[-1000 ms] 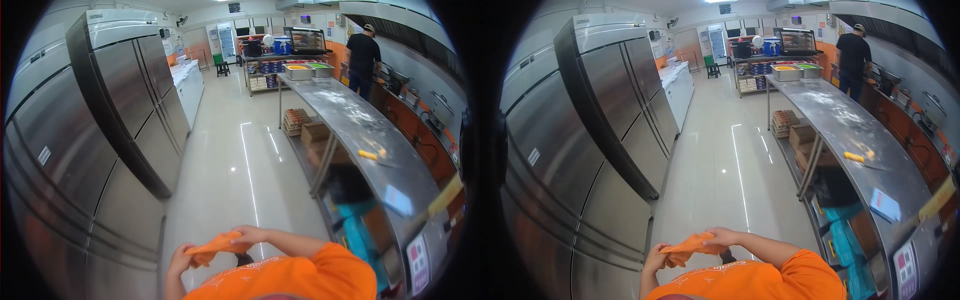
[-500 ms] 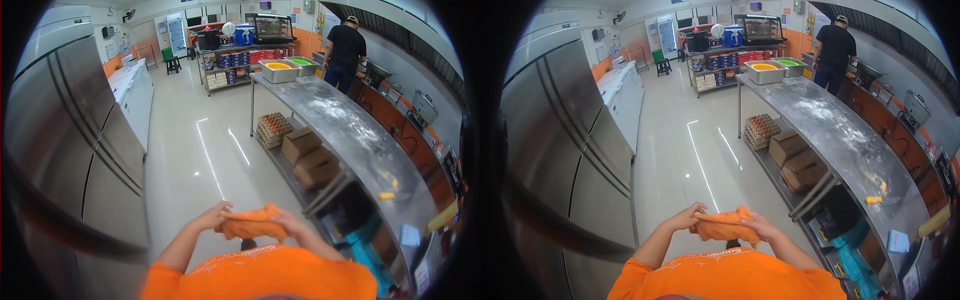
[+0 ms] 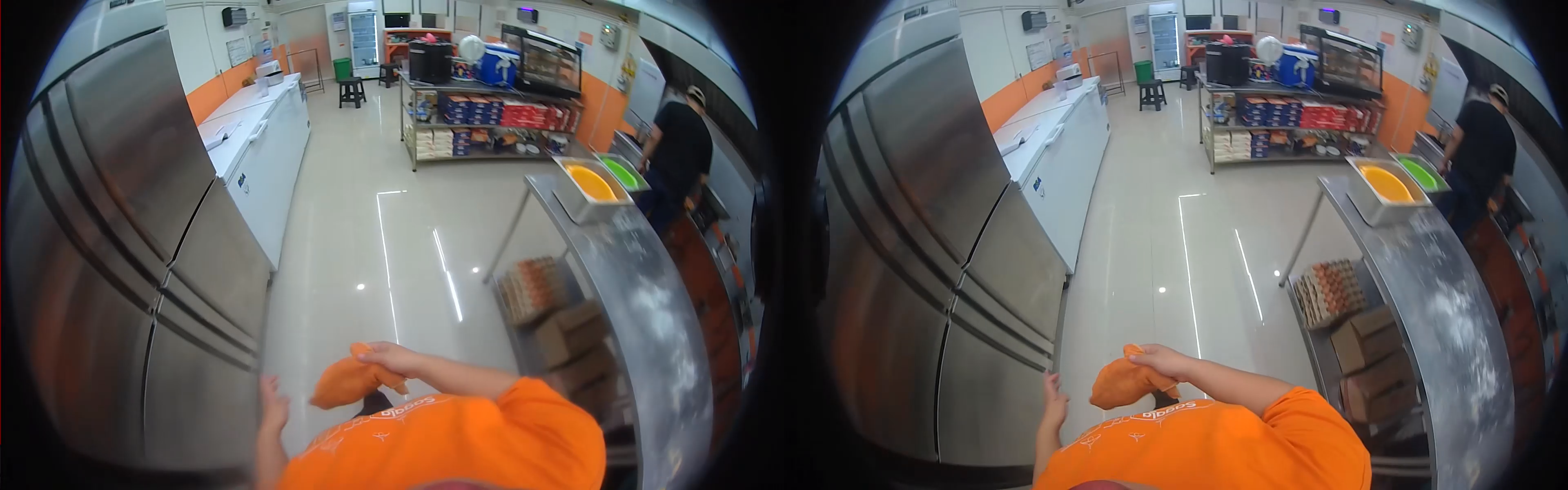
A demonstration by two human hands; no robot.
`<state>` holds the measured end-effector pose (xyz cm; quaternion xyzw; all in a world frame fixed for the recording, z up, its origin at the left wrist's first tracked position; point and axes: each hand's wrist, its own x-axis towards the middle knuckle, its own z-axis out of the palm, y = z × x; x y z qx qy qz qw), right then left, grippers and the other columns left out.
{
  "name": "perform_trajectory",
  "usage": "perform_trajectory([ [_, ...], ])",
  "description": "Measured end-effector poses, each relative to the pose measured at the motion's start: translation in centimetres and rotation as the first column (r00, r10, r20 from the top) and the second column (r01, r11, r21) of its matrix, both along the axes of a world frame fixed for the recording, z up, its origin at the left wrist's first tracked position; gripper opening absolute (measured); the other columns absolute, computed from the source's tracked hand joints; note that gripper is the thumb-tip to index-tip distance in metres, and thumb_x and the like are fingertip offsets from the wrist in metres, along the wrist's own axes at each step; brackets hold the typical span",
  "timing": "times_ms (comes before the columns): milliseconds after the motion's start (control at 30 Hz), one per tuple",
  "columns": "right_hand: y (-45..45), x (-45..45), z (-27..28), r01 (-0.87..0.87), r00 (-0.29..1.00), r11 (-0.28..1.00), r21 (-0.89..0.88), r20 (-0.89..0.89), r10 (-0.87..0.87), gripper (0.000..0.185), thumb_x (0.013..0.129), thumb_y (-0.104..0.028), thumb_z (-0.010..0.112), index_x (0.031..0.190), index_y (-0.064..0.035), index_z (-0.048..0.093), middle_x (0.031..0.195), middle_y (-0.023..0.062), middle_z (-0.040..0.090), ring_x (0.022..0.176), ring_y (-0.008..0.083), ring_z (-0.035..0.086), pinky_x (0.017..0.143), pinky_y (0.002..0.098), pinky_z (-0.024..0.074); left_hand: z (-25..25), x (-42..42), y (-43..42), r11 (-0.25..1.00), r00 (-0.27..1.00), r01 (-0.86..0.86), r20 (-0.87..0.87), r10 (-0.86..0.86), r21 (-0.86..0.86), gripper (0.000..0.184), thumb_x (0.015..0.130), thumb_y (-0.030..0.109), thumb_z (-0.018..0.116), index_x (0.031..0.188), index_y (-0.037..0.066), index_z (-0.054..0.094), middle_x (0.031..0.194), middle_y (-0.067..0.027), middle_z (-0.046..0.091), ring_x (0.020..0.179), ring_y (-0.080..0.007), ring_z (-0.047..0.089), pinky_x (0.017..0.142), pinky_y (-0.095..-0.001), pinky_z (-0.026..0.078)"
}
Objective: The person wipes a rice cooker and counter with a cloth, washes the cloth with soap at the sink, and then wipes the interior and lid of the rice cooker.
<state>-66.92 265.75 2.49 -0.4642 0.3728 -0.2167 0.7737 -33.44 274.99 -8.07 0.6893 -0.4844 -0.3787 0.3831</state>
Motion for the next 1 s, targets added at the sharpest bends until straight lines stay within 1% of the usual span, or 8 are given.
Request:
perform_trajectory([
  [133, -16.4, -0.9, -0.9, 0.181, 0.955, 0.98, 0.086, 0.221, -0.196, 0.035, 0.092, -0.028, 0.05, 0.115, -0.0009, 0.05, 0.108, 0.0086, 0.057, 0.098, 0.017, 0.057, 0.082, 0.0306, 0.0481, -1.9, 6.8, -11.6, 0.967, 0.974, -0.195, -0.085, 0.211, 0.164, 0.053, 0.08, 0.004, 0.046, 0.132, 0.004, 0.035, 0.134, -0.018, 0.039, 0.12, -0.031, 0.042, 0.099, -0.0401, 0.035],
  [200, -23.6, -2.8, -4.4, 0.315, 0.934, 0.934, 0.168, 0.121, -0.337, 0.035, 0.091, -0.029, 0.05, 0.113, -0.0006, 0.051, 0.108, 0.0097, 0.057, 0.097, 0.0188, 0.058, 0.08, 0.0313, 0.0493, -6.8, 8.8, -20.6, 0.796, 0.914, -0.134, 0.385, -0.131, 0.591, 0.044, 0.085, 0.016, 0.049, 0.126, 0.004, 0.045, 0.132, -0.0194, 0.044, 0.12, -0.0324, 0.043, 0.099, -0.0403, 0.036],
  [267, -27.9, -5.6, -6.4, 0.369, 0.907, 0.895, 0.249, -0.306, -0.289, 0.043, 0.09, -0.034, 0.052, 0.116, -0.0002, 0.049, 0.107, 0.0113, 0.056, 0.094, 0.0178, 0.057, 0.079, 0.0301, 0.0477, -4.0, 5.1, -31.3, 0.66, 0.698, 0.245, 0.343, -0.628, 0.71, 0.043, 0.086, 0.026, 0.053, 0.122, 0.004, 0.051, 0.13, -0.0197, 0.046, 0.12, -0.0331, 0.044, 0.099, -0.0391, 0.037],
  [567, -50.6, -17.5, -1.7, 0.705, 0.472, 0.532, -0.469, -0.251, -0.845, 0.028, 0.091, -0.023, 0.051, 0.109, -0.0009, 0.054, 0.096, 0.0062, 0.06, 0.086, 0.0133, 0.057, 0.074, 0.0294, 0.0474, 9.4, -14.4, -80.9, 0.654, 0.548, 0.756, 0.521, -0.655, 0.027, 0.036, 0.086, 0.023, 0.054, 0.117, 0.004, 0.055, 0.12, -0.0167, 0.054, 0.109, -0.0311, 0.052, 0.094, -0.0375, 0.041],
  [700, -69.7, -21.4, 0.2, 0.861, 0.203, 0.161, -0.481, 0.035, -0.979, 0.026, 0.092, -0.021, 0.049, 0.111, -0.0033, 0.051, 0.094, 0.0056, 0.058, 0.082, 0.0142, 0.056, 0.071, 0.0296, 0.0477, 2.6, -13.3, -96.4, 0.858, 0.82, 0.51, 0.333, -0.465, -0.057, 0.03, 0.087, 0.02, 0.052, 0.11, 0.003, 0.058, 0.113, -0.0172, 0.058, 0.107, -0.0308, 0.054, 0.092, -0.0373, 0.042],
  [800, -83.1, -21.2, 6.2, 0.944, 0.328, 0.313, -0.106, 0.176, -0.928, 0.031, 0.094, -0.026, 0.044, 0.116, -0.0051, 0.047, 0.095, 0.0055, 0.056, 0.082, 0.0176, 0.057, 0.071, 0.0302, 0.0484, -10.0, -4.0, -99.8, 0.911, 0.741, 0.285, 0.535, -0.407, 0.299, 0.035, 0.09, 0.025, 0.045, 0.113, 0.002, 0.055, 0.112, -0.019, 0.058, 0.106, -0.0323, 0.055, 0.092, -0.0404, 0.042],
  [867, -91.8, -21.4, 8.2, 0.919, 0.392, 0.391, -0.057, 0.243, -0.887, 0.034, 0.095, -0.03, 0.041, 0.117, -0.0055, 0.046, 0.096, 0.006, 0.057, 0.083, 0.0187, 0.057, 0.071, 0.0308, 0.0487, -11.9, 0.0, -98.1, 0.713, 0.662, 0.124, 0.478, -0.577, 0.69, 0.037, 0.092, 0.028, 0.039, 0.113, 0.002, 0.055, 0.113, -0.0205, 0.057, 0.107, -0.034, 0.054, 0.092, -0.0429, 0.042],
  [1000, -109.3, -19.5, 10.1, 0.802, 0.382, 0.588, 0.103, 0.668, -0.639, 0.04, 0.096, -0.035, 0.033, 0.122, -0.0064, 0.044, 0.099, 0.0078, 0.058, 0.088, 0.0205, 0.058, 0.077, 0.0343, 0.048, -14.7, 5.1, -98.6, 0.468, 0.761, -0.039, 0.33, -0.559, 0.883, 0.038, 0.092, 0.028, 0.038, 0.115, 0.002, 0.054, 0.114, -0.0211, 0.056, 0.108, -0.0344, 0.053, 0.093, -0.0429, 0.041],
])
